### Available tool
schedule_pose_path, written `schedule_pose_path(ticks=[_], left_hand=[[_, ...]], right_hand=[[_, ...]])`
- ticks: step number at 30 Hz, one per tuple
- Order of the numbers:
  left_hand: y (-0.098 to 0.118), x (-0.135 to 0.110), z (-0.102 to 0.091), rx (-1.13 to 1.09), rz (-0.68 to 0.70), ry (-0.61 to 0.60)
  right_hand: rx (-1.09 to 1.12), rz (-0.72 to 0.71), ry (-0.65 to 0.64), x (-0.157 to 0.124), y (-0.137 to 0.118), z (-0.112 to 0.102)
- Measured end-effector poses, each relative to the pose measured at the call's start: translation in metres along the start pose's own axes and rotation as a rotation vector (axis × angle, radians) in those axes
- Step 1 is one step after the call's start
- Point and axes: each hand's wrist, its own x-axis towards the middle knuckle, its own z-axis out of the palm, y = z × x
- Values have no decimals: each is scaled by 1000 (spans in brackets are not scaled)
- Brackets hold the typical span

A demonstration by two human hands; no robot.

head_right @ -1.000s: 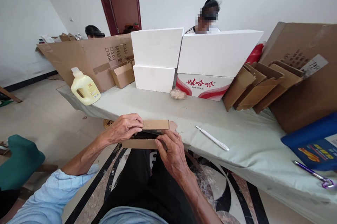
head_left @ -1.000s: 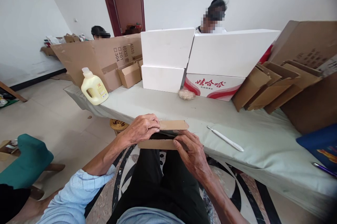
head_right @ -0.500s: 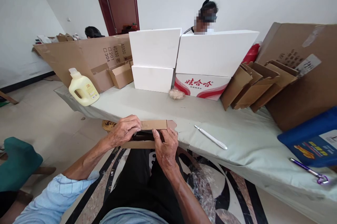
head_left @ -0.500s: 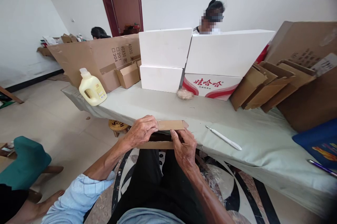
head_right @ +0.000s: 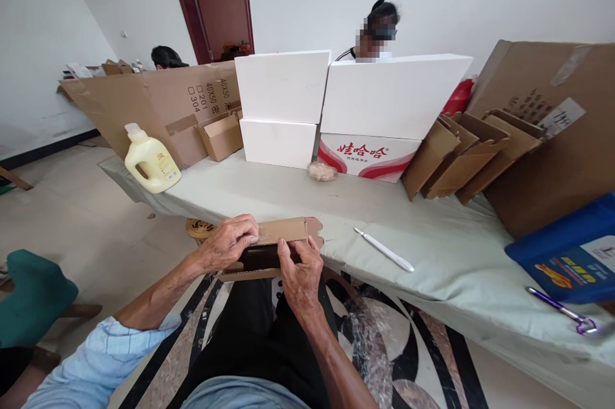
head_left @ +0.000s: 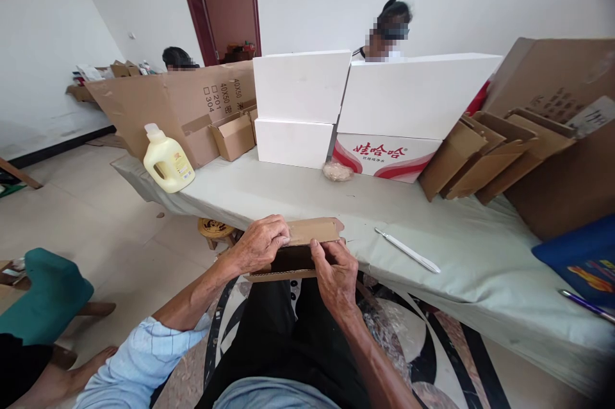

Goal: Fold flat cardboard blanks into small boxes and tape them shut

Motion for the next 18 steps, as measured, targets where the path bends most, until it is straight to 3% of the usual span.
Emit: schedule_pose_path(ticks=[6,12,15,18], left_hand=[[-4,2,5,-128,-130,43],[-15,8,-7,-624,-384,236],[-11,14,-14,-798,-415,310],[-5,23,-14,-853,-415,294]], right_hand=[[45,91,-5,-6,3,-5],[57,97,-7,-18,8,-14],[48,63,6,-24,9,-17],[31,22,16,-26,8,-20]])
